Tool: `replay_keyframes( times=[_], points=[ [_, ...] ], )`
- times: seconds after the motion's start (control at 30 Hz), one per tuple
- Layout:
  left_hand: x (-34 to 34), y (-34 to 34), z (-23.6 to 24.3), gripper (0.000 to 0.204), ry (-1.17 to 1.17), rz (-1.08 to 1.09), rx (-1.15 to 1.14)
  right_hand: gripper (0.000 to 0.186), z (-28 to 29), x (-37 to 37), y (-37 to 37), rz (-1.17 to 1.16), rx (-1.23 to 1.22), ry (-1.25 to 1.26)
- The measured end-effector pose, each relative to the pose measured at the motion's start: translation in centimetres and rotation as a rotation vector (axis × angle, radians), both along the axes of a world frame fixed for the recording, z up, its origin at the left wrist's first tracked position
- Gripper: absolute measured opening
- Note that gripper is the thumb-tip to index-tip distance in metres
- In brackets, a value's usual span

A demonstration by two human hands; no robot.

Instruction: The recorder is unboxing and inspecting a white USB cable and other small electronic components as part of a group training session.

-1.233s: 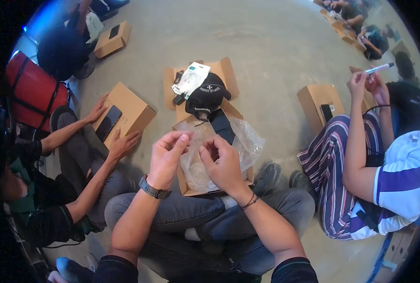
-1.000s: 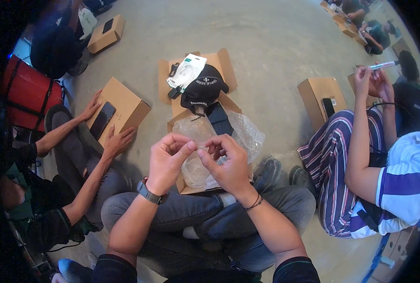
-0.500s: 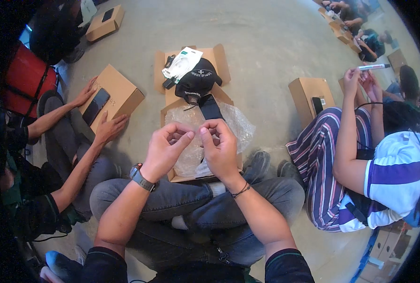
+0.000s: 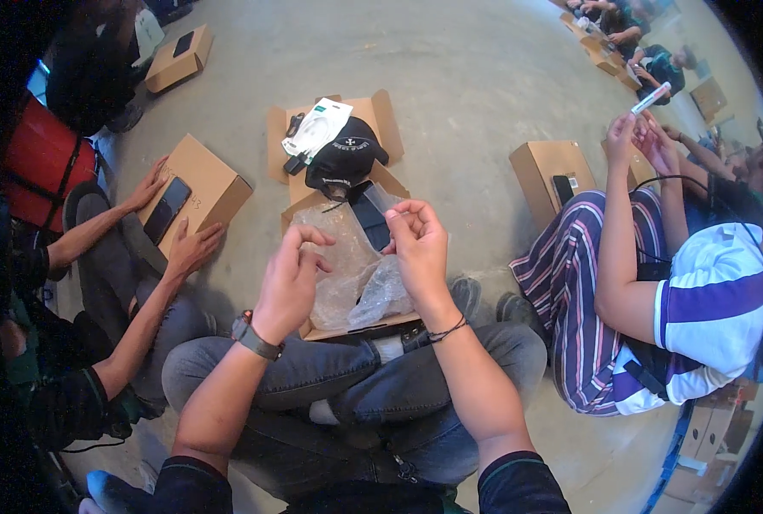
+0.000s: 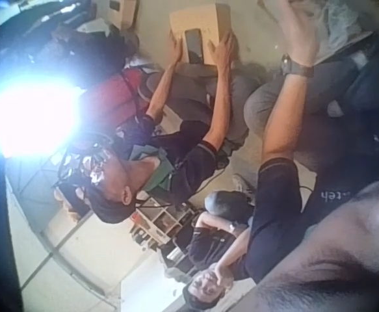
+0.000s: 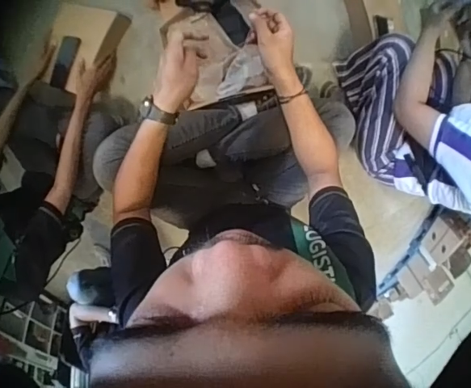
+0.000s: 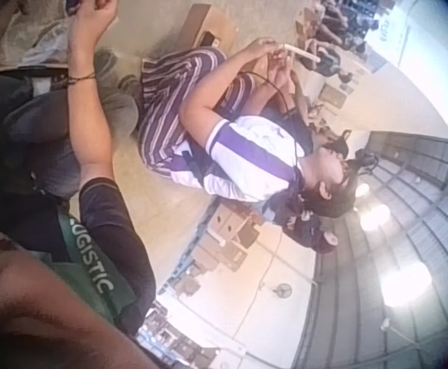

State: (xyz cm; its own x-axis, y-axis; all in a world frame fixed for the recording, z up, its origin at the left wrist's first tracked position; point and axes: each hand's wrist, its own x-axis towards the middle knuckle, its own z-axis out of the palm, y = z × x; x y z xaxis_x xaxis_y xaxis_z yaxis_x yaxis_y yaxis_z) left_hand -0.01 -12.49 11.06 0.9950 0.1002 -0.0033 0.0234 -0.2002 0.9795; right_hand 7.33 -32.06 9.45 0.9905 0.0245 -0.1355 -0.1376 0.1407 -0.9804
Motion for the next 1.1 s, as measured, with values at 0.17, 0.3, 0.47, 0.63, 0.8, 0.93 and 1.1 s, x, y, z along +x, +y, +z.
replay_keyframes(
  times=[0.17,0.3,0.47,0.63,0.8,0.93,1.1],
  points=[
    [-0.2,-0.5,0.6,0.038,0.027,-0.023,0.093,0.007,-0.3,-1.3,1.1,0.067,0.110,0.092],
    [0.0,-0.6,0.6,0.045,0.021,0.050,0.061,0.008,0.3,-3.3,1.7,0.119,0.178,0.211],
    [0.1,-0.5,0.3,0.030,0.047,0.027,0.050,0.010,-0.1,-3.9,1.6,0.159,0.137,0.162],
    [0.4,-0.7,0.6,0.024,0.062,-0.021,0.060,0.011,0.3,-3.8,1.9,0.138,-0.186,-0.097],
    [0.6,-0.4,0.8,0.029,0.065,-0.070,-0.008,0.010,1.8,-3.7,2.2,0.145,-0.319,-0.234],
    [0.0,-0.1,1.1,0.029,0.115,-0.094,-0.092,0.011,1.9,-3.7,2.7,0.131,-0.425,-0.348],
    [0.1,-0.9,0.9,0.021,-0.028,-0.027,0.110,0.013,1.4,-4.5,2.4,0.116,-0.399,-0.409]
  ],
)
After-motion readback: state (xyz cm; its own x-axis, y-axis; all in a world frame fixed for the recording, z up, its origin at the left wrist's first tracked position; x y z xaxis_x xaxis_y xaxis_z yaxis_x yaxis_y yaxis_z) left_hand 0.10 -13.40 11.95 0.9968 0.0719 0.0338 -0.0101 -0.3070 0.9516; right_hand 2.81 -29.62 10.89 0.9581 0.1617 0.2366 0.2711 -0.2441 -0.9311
